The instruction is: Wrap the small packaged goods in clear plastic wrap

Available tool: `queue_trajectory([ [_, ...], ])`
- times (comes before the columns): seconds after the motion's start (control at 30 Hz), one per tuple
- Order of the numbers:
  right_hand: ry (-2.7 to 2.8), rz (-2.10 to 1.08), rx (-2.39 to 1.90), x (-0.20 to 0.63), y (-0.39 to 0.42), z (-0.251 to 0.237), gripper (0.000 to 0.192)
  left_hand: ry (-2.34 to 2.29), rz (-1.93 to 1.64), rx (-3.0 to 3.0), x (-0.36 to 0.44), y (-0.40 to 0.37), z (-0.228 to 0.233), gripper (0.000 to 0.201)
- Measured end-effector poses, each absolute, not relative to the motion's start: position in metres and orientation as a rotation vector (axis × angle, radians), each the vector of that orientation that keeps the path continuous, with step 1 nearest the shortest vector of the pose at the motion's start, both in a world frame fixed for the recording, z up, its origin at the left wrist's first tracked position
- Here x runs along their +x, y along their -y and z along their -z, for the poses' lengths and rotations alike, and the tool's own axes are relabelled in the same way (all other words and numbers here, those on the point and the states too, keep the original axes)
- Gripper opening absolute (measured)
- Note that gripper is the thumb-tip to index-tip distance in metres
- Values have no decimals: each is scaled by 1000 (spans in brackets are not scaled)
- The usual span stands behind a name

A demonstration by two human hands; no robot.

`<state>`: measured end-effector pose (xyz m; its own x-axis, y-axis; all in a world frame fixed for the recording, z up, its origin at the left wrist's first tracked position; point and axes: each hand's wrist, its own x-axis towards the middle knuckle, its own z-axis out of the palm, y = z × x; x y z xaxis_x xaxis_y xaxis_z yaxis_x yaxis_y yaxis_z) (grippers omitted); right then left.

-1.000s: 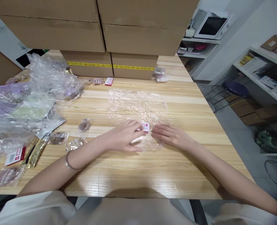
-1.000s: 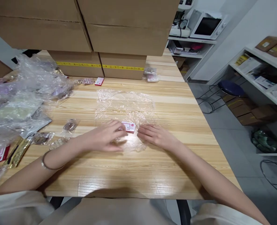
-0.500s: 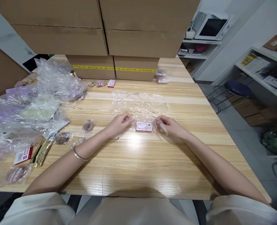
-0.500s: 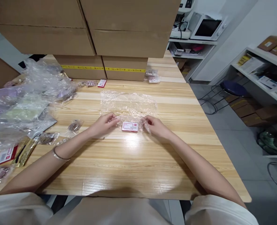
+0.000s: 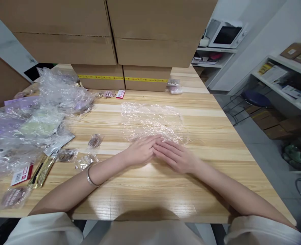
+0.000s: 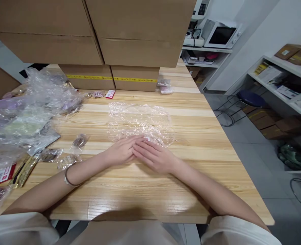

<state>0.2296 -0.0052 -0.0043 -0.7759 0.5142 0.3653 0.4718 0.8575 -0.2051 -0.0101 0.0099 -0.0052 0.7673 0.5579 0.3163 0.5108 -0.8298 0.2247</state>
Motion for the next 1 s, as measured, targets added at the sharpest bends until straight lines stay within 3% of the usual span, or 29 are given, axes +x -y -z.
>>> queue_trajectory([
  [0.1,2628,-303,-763,227,-5,9,79,-894,-375,2721,-15,-12,4,63],
  [0.2,2617,-477,-879,237,-22,14,78,-942,-309,2590,-28,-22,3,73],
  [0.37,2639,-493,-937,259,-39,21,72,-932,-275,2476,-49,-35,1,67],
  [0.6,2585,-379,-996,277,-44,22,47,-1061,-184,2563,-65,-40,-1,58],
  [0.8,2448,-526,-1034,288,-46,21,37,-1142,-264,2438,-98,-42,-2,42],
  [1.0,2107,-617,-1316,287,-47,23,48,-1277,-554,1929,-105,-48,-5,46],
])
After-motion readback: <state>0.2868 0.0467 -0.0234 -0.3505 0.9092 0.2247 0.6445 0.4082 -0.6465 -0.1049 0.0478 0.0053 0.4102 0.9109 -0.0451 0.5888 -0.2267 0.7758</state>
